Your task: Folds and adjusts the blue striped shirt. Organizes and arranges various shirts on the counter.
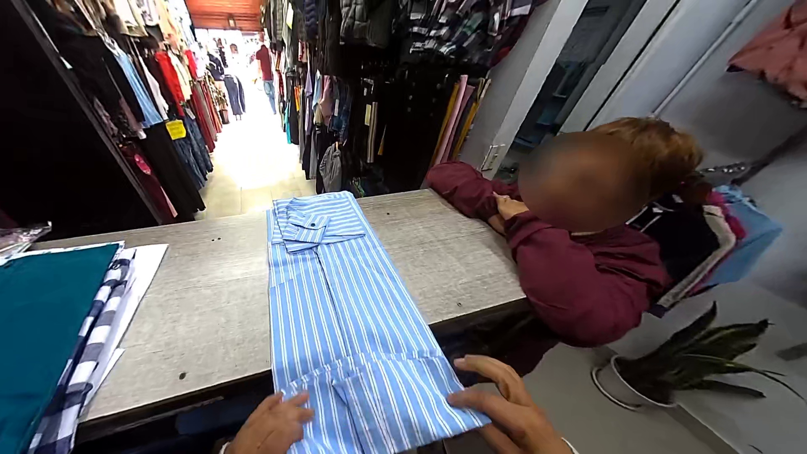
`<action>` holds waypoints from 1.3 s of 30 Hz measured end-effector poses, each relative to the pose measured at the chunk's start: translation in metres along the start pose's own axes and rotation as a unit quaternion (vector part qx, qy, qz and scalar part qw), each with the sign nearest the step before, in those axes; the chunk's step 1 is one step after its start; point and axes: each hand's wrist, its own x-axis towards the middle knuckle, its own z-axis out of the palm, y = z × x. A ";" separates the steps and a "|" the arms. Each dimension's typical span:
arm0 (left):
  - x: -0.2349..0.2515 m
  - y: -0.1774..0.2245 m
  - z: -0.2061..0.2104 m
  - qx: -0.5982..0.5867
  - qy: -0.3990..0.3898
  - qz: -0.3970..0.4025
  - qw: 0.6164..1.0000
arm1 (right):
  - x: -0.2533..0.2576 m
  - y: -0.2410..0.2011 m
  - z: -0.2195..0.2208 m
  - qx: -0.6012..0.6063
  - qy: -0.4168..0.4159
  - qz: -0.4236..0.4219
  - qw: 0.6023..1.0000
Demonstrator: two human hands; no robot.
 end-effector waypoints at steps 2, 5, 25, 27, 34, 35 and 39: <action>0.011 0.010 -0.010 -0.039 -0.025 -0.038 0.998 | 0.015 -0.005 -0.011 0.068 -0.042 -0.011 0.997; 0.033 0.014 -0.019 -0.124 0.018 -0.104 0.987 | 0.048 -0.017 -0.025 0.184 -0.084 0.034 0.979; 0.233 -0.147 -0.032 -0.357 0.149 -0.530 0.754 | 0.308 0.117 0.044 0.452 -0.171 0.422 0.767; 0.261 -0.186 -0.035 -0.318 0.148 -0.535 0.768 | 0.343 0.132 0.054 0.440 -0.139 0.429 0.776; 0.307 -0.300 0.011 -0.188 0.021 -0.646 0.740 | 0.401 0.218 0.150 0.251 -0.103 0.477 0.836; 0.306 -0.303 0.011 -0.179 0.002 -0.642 0.746 | 0.401 0.222 0.153 0.239 -0.116 0.476 0.838; 0.291 -0.317 0.010 -0.125 -0.007 -0.634 0.763 | 0.389 0.239 0.155 0.138 -0.125 0.438 0.879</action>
